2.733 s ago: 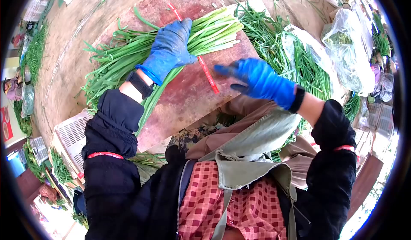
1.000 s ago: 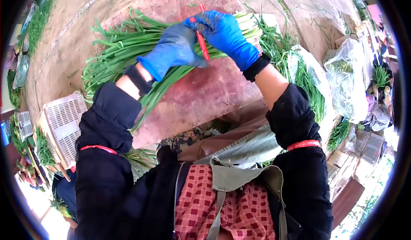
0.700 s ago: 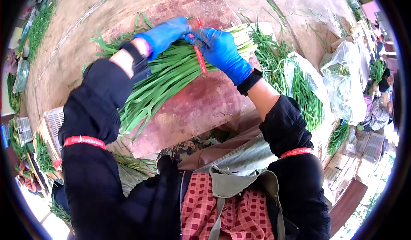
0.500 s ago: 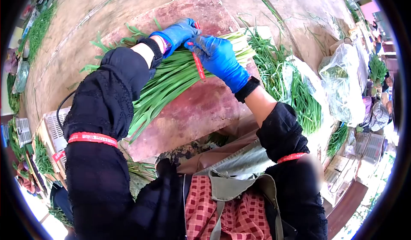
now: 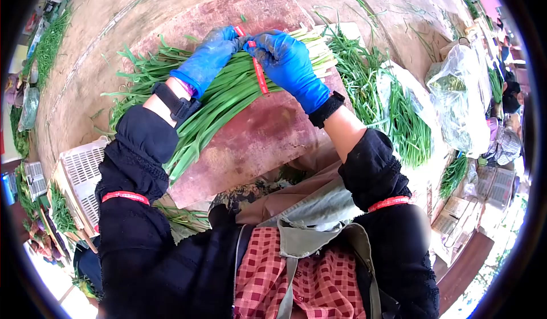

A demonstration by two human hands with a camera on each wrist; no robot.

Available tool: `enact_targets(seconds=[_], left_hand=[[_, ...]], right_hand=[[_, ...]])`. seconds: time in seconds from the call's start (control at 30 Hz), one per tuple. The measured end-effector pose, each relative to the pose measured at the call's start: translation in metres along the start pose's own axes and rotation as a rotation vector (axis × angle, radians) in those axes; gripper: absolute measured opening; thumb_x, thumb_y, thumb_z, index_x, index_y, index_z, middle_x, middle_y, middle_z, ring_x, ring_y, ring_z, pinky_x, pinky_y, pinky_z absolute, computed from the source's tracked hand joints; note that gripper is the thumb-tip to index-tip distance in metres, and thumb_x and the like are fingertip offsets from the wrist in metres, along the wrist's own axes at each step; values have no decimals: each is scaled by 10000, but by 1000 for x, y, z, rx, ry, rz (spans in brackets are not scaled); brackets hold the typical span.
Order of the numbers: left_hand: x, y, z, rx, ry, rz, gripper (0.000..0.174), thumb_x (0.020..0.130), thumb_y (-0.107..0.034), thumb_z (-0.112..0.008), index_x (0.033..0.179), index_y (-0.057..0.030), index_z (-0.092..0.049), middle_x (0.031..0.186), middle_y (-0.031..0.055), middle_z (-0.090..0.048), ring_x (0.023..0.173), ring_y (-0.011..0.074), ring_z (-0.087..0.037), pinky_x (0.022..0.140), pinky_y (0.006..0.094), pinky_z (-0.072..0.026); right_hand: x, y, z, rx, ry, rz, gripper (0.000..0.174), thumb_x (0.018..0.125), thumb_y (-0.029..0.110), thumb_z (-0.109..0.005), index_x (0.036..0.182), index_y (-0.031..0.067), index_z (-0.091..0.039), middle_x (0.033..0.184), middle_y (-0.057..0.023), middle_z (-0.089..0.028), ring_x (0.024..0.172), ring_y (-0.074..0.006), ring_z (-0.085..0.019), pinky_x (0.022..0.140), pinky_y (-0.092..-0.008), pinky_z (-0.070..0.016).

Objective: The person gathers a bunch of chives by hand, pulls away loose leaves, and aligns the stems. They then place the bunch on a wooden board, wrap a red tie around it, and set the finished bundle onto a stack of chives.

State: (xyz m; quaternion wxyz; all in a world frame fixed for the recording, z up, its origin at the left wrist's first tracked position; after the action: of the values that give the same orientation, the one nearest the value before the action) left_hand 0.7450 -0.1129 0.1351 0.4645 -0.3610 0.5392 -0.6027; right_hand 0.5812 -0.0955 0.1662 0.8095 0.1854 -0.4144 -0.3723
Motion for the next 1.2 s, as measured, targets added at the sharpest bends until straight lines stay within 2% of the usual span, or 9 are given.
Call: enact_targets(seconds=[0.17, 0.37, 0.4, 0.53, 0.7, 0.8, 0.9, 1.1, 1.2], left_hand=[[-14, -30, -4, 124, 72, 49, 215, 878, -198, -594, 1000, -21, -595, 857, -23, -573, 777, 72, -474, 719, 273, -438], [0, -10, -11, 417, 196, -109, 605, 740, -375, -738, 1186, -36, -509, 1022, 134, -636, 937, 221, -606, 824, 342, -464], [-11, -22, -17, 593, -27, -215, 944, 662, -445, -776, 1383, -61, -303, 1079, 238, -600, 1010, 332, -596, 851, 389, -455], [-16, -21, -17, 618, -59, -36, 1167, 636, -431, -786, 1454, -78, -34, 1084, 261, -587, 1002, 370, -595, 877, 388, -451], [-18, -21, -20, 669, -136, -109, 1136, 610, -342, -835, 1402, 36, -113, 1173, 212, -557, 1058, 308, -572, 906, 359, -453], [-31, -32, -19, 683, -145, -53, 1242, 569, -490, -790, 1332, 197, -91, 938, 315, -590, 864, 389, -622, 764, 423, -492], [-33, -38, -19, 686, -110, 28, 1280, 539, -497, -798, 1333, 202, -78, 949, 311, -595, 858, 392, -622, 775, 404, -494], [-43, -29, -23, 649, -155, 88, 1170, 564, -476, -797, 1369, 70, -147, 961, 308, -587, 899, 399, -604, 781, 436, -478], [-35, -13, -23, 564, -241, -174, 692, 680, -521, -690, 1165, -66, -499, 971, 196, -621, 898, 351, -611, 795, 407, -476]], right_hand=[[4, -6, 0, 27, -19, -48, 87, 776, 106, -678, 835, 49, -649, 785, -103, -604, 686, -260, -596, 604, -321, -468], [9, -13, -1, 32, 107, -86, 130, 767, 66, -674, 894, 41, -661, 839, -108, -607, 697, -252, -601, 634, -316, -479], [7, -13, -1, 108, 126, -160, 150, 768, 59, -665, 917, 37, -660, 858, -105, -605, 709, -237, -604, 644, -317, -480], [12, -11, -2, 131, 129, -160, 131, 721, 106, -682, 839, 54, -661, 800, -128, -612, 712, -290, -611, 631, -358, -479], [20, -14, 1, 151, 183, -194, 359, 734, 62, -703, 1071, 12, -590, 941, -102, -637, 912, -202, -626, 825, -324, -500], [27, -14, 0, 32, 356, -19, 228, 734, 156, -662, 949, 82, -678, 871, -138, -632, 802, -300, -617, 713, -374, -481], [35, -1, 3, -121, 422, -59, 184, 739, 160, -665, 898, 66, -680, 839, -132, -618, 779, -294, -611, 698, -358, -475], [29, 5, 1, -47, 246, 3, 159, 760, 198, -660, 739, 41, -641, 697, -124, -572, 669, -280, -569, 619, -367, -447], [26, -2, 4, -43, 261, -304, 213, 781, 212, -660, 668, 40, -605, 597, -119, -516, 592, -260, -538, 549, -372, -404]])
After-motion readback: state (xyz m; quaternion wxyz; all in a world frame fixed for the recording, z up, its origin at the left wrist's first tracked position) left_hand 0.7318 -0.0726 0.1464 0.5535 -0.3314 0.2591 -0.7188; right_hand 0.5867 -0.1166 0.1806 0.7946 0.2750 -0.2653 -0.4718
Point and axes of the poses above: each hand's wrist, its own x-axis towards the middle knuckle, its own z-axis out of the back of the hand, y = z × x, the point moved 3 cm from there along x, towards the middle knuckle
